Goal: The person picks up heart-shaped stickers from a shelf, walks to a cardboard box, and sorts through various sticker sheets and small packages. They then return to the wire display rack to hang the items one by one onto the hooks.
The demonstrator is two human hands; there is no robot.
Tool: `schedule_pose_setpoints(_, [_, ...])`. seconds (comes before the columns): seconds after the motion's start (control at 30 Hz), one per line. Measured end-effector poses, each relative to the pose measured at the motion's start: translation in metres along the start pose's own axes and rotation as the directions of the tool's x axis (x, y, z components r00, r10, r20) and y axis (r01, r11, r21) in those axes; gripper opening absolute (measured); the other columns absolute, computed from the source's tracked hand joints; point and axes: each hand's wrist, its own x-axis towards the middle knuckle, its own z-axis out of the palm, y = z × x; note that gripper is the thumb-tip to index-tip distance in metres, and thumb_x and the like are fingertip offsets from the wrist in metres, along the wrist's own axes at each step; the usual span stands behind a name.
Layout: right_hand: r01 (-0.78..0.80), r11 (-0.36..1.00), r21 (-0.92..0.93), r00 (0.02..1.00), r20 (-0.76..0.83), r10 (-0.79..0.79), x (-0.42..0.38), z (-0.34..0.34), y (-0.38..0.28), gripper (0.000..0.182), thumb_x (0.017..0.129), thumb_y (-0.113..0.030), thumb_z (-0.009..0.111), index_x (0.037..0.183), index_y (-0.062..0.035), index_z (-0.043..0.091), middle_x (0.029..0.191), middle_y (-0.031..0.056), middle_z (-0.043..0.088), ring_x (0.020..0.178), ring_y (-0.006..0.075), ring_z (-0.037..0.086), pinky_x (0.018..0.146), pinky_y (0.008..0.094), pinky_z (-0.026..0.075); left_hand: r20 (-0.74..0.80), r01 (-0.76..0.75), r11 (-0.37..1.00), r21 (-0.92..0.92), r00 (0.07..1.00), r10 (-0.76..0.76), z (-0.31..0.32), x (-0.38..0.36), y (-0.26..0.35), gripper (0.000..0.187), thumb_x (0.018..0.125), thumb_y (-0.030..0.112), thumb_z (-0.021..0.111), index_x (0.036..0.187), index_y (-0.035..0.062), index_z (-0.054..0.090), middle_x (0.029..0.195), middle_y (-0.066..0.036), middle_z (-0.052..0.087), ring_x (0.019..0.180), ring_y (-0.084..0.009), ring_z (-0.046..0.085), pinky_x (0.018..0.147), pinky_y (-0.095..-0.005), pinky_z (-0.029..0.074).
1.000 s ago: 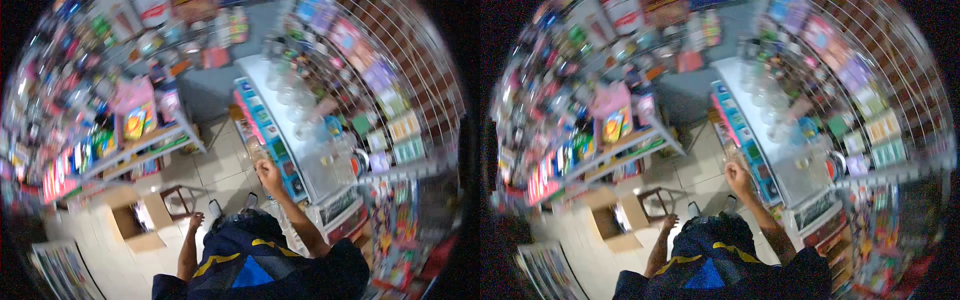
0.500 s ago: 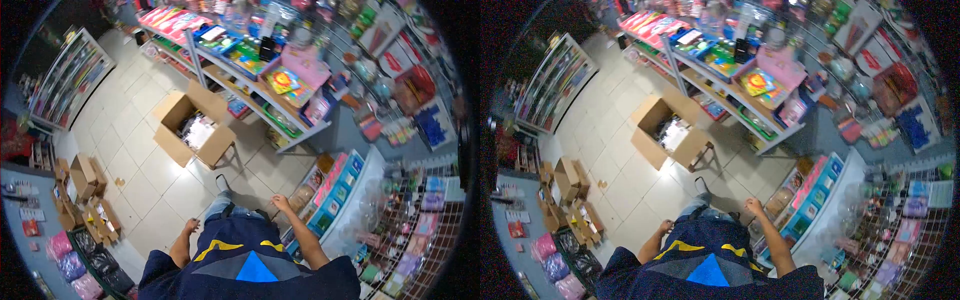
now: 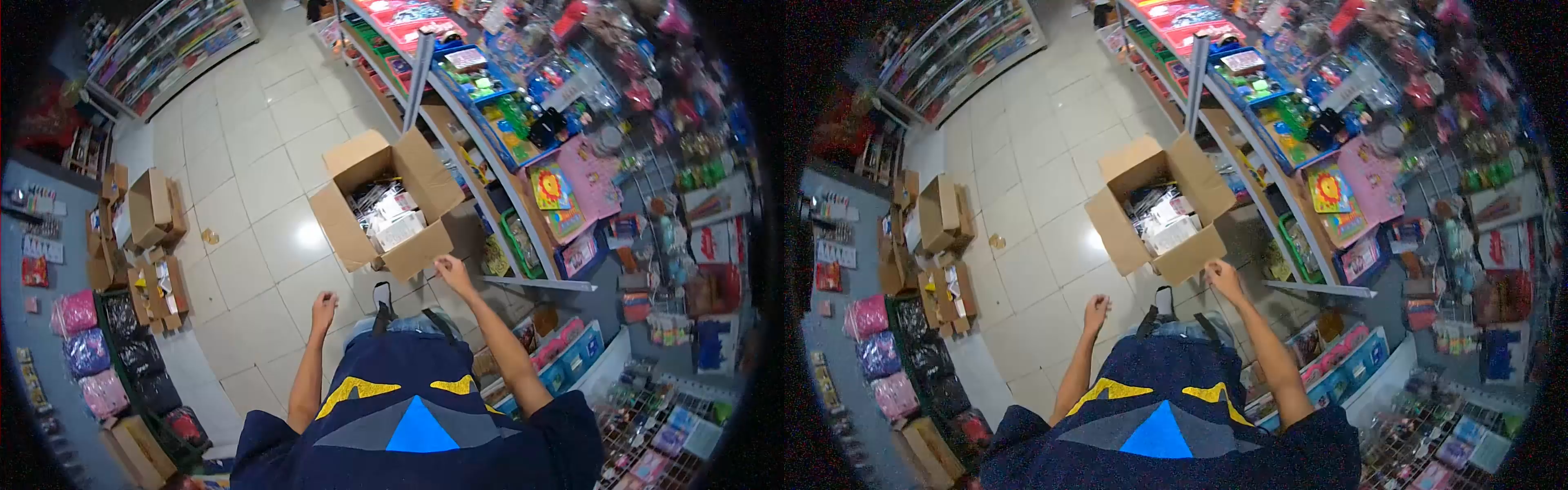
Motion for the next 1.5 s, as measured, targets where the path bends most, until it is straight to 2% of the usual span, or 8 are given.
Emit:
schedule_pose_setpoints(0.13, [0.070, 0.997, -0.043, 0.990, 0.123, -0.064, 0.054, 0.020, -0.076, 0.022, 0.094, -0.017, 0.060, 0.104, 0.0014, 0.064, 0.081, 0.0080, 0.068, 0.072, 0.0128, 0.067, 0.065, 0.0270, 0.053, -0.128, -0.226, 0.958, 0.176, 0.960, 0.250, 0.025, 0.037, 0.061, 0.034, 0.089, 0.023, 0.067, 0.109, -0.0021, 0.059, 0.100, -0.014, 0.063, 0.089, -0.0205, 0.064, 0.073, -0.0321, 0.054])
schedule_pose_setpoints(0.33, [0.257, 0.915, -0.310, 0.933, 0.328, -0.151, 0.166, 0.045, -0.102, 0.020, 0.089, -0.011, 0.060, 0.105, 0.0000, 0.065, 0.084, 0.0131, 0.069, 0.075, 0.0206, 0.068, 0.070, 0.0319, 0.053, -0.140, 0.174, 0.982, -0.073, 0.973, -0.182, 0.083, 0.069, 0.131, 0.077, 0.075, 0.038, 0.080, 0.129, -0.0057, 0.049, 0.106, -0.024, 0.060, 0.102, -0.0296, 0.062, 0.084, -0.0379, 0.052])
schedule_pose_setpoints(0.4, [0.354, 0.853, -0.383, 0.897, 0.397, -0.194, 0.215, 0.057, -0.084, 0.021, 0.087, -0.008, 0.058, 0.105, -0.0006, 0.065, 0.087, 0.0153, 0.069, 0.077, 0.0271, 0.068, 0.071, 0.0356, 0.053, -0.111, 0.083, 0.996, 0.038, 0.991, -0.079, 0.103, 0.089, 0.115, 0.083, 0.072, 0.040, 0.081, 0.132, -0.0060, 0.047, 0.111, -0.026, 0.059, 0.106, -0.0322, 0.060, 0.087, -0.0390, 0.051])
schedule_pose_setpoints(0.63, [0.563, 0.633, -0.531, 0.741, 0.663, -0.103, 0.346, 0.110, -0.038, 0.040, 0.071, 0.002, 0.052, 0.110, -0.0024, 0.064, 0.114, 0.0233, 0.063, 0.112, 0.0387, 0.057, 0.098, 0.0430, 0.044, 0.043, 0.225, 0.949, -0.220, 0.974, -0.221, 0.126, 0.098, 0.101, 0.062, 0.085, 0.017, 0.070, 0.138, -0.0046, 0.043, 0.122, -0.027, 0.060, 0.109, -0.0335, 0.062, 0.092, -0.0362, 0.049])
schedule_pose_setpoints(0.73, [0.597, 0.532, -0.601, 0.692, 0.721, 0.037, 0.365, 0.127, -0.017, 0.043, 0.081, -0.015, 0.057, 0.122, -0.0039, 0.056, 0.124, 0.0214, 0.059, 0.117, 0.0388, 0.054, 0.099, 0.0481, 0.043, 0.067, 0.253, 0.939, -0.234, 0.967, -0.244, 0.121, 0.095, 0.109, 0.069, 0.089, 0.014, 0.068, 0.146, -0.0025, 0.032, 0.128, -0.020, 0.056, 0.114, -0.0260, 0.058, 0.091, -0.0346, 0.051])
schedule_pose_setpoints(0.9, [0.646, 0.401, -0.650, 0.629, 0.751, 0.203, 0.358, 0.131, -0.010, 0.064, 0.087, -0.042, 0.060, 0.140, -0.0119, 0.042, 0.139, 0.0188, 0.048, 0.130, 0.0381, 0.044, 0.108, 0.0605, 0.028, 0.082, 0.310, 0.931, -0.191, 0.951, -0.299, 0.116, 0.092, 0.131, 0.070, 0.088, 0.021, 0.069, 0.144, -0.0015, 0.035, 0.138, -0.024, 0.049, 0.125, -0.0344, 0.050, 0.103, -0.0390, 0.042])
schedule_pose_setpoints(1.03, [0.669, 0.397, -0.629, 0.534, 0.778, 0.331, 0.356, 0.121, -0.044, 0.061, 0.088, -0.055, 0.055, 0.132, -0.0130, 0.055, 0.142, 0.0187, 0.045, 0.134, 0.0357, 0.039, 0.111, 0.0606, 0.023, 0.056, 0.248, 0.951, -0.182, 0.969, -0.242, 0.116, 0.093, 0.126, 0.068, 0.088, 0.022, 0.069, 0.143, -0.0015, 0.037, 0.143, -0.023, 0.044, 0.130, -0.0301, 0.046, 0.105, -0.0384, 0.040])
schedule_pose_setpoints(1.5, [0.395, 0.576, -0.716, 0.714, 0.633, 0.298, 0.361, 0.145, 0.002, 0.056, 0.084, -0.038, 0.061, 0.131, -0.0084, 0.051, 0.132, 0.0217, 0.052, 0.128, 0.0377, 0.044, 0.110, 0.0598, 0.023, -0.001, 0.165, 0.963, -0.214, 0.985, -0.170, 0.120, 0.091, 0.125, 0.063, 0.088, 0.011, 0.068, 0.142, -0.0033, 0.039, 0.143, -0.019, 0.044, 0.126, -0.0235, 0.048, 0.105, -0.0356, 0.041])
